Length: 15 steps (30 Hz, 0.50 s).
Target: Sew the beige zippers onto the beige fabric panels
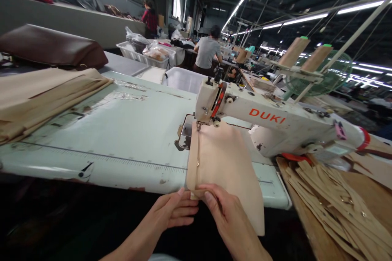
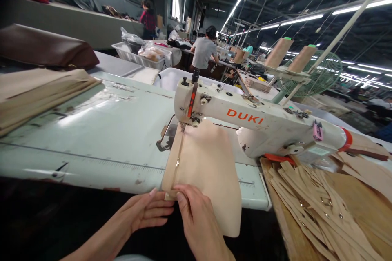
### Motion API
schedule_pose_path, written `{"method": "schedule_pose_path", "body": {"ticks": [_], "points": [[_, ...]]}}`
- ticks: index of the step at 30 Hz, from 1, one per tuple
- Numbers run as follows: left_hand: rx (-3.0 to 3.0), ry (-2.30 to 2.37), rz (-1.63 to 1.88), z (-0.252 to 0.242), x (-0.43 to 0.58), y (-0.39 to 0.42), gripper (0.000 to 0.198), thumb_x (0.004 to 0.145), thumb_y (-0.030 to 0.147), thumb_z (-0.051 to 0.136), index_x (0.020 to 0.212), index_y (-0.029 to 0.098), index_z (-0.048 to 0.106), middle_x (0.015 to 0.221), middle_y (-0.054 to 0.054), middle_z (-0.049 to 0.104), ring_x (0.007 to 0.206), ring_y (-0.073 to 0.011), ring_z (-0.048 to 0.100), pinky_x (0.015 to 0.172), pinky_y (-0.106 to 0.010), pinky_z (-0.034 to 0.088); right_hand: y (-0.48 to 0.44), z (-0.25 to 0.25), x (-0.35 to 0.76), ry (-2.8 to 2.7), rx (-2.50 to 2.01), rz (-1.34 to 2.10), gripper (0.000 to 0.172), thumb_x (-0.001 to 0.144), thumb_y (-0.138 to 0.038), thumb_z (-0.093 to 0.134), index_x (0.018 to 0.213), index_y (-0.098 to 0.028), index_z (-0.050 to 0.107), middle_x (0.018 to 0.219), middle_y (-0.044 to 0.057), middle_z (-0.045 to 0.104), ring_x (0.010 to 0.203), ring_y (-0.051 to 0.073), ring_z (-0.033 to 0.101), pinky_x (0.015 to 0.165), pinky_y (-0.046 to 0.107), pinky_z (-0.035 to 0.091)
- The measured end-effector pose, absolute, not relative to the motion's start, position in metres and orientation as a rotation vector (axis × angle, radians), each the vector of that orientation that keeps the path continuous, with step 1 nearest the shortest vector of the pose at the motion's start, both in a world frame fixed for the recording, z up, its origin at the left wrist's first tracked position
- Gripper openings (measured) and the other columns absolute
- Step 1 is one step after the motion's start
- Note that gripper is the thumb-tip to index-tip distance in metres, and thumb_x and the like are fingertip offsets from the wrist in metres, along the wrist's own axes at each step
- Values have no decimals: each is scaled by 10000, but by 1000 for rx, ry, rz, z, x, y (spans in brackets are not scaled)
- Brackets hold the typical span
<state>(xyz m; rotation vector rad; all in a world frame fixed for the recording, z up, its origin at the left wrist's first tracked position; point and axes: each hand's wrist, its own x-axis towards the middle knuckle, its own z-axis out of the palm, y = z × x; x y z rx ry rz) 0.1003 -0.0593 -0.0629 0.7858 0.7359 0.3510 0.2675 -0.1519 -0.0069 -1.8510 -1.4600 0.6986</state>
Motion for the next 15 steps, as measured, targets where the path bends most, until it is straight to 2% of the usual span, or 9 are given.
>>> {"method": "schedule_pose_path", "body": {"ticks": [2, 5, 6, 8, 10, 12, 14, 15], "points": [[771, 716, 342, -63, 102, -58, 652, 794, 653, 665, 1123, 93, 712, 1150, -196, 717, 1078, -346, 680, 950, -482, 536, -155, -14, 263, -1476, -1836, 672, 213, 970, -238, 535, 1154, -233, 644, 1113, 31, 682, 1037, 168, 648, 944, 286, 506], [763, 678, 335, -66, 104, -55, 649, 792, 663, 657, 1086, 89, 731, 1118, -196, 729, 1084, -339, 676, 976, -465, 511, -156, -30, 256, -1559, -1790, 488, 382, 801, -111, 719, 1151, -224, 616, 1091, 35, 660, 1038, 190, 626, 922, 289, 522], [771, 675, 332, -68, 106, -55, 646, 792, 668, 652, 1073, 93, 738, 1112, -191, 731, 1080, -330, 676, 972, -450, 511, -156, -36, 254, -1595, -1773, 370, 406, 784, -71, 709, 1149, -219, 607, 1074, 42, 652, 1023, 193, 623, 898, 290, 531], [833, 672, 329, -70, 107, -55, 652, 810, 692, 612, 1056, 103, 745, 1086, -177, 739, 1051, -304, 679, 917, -402, 534, -154, -49, 251, -1649, -1746, 102, 340, 833, -38, 617, 1122, -216, 601, 1016, 51, 645, 952, 184, 627, 835, 283, 543], [1002, 669, 326, -69, 107, -55, 684, 851, 727, 516, 1039, 111, 748, 997, -152, 749, 928, -267, 695, 790, -340, 562, -151, -59, 252, -1690, -1720, -118, 279, 886, -38, 528, 1079, -219, 614, 927, 47, 649, 856, 170, 633, 769, 272, 539], [1288, 667, 299, -62, 103, -50, 676, 893, 719, 442, 1002, 125, 748, 821, -102, 736, 702, -209, 673, 620, -271, 541, -148, -63, 256, -1715, -1690, -250, 269, 902, -36, 499, 1046, -221, 634, 843, 38, 655, 777, 162, 630, 714, 266, 522], [1658, 689, 289, -51, 96, -40, 564, 917, 655, 470, 946, 163, 743, 690, -41, 687, 542, -155, 598, 518, -222, 483, -146, -64, 261, -1725, -1632, -305, 271, 888, -31, 510, 1033, -214, 646, 795, 32, 660, 728, 160, 621, 674, 267, 507], [1840, 714, 319, -46, 93, -32, 487, 928, 608, 496, 934, 185, 737, 680, -24, 673, 534, -145, 588, 518, -211, 474, -146, -64, 263, -1720, -1607, -317, 261, 881, -39, 522, 1033, -208, 651, 788, 35, 664, 713, 162, 620, 661, 271, 505]]}}
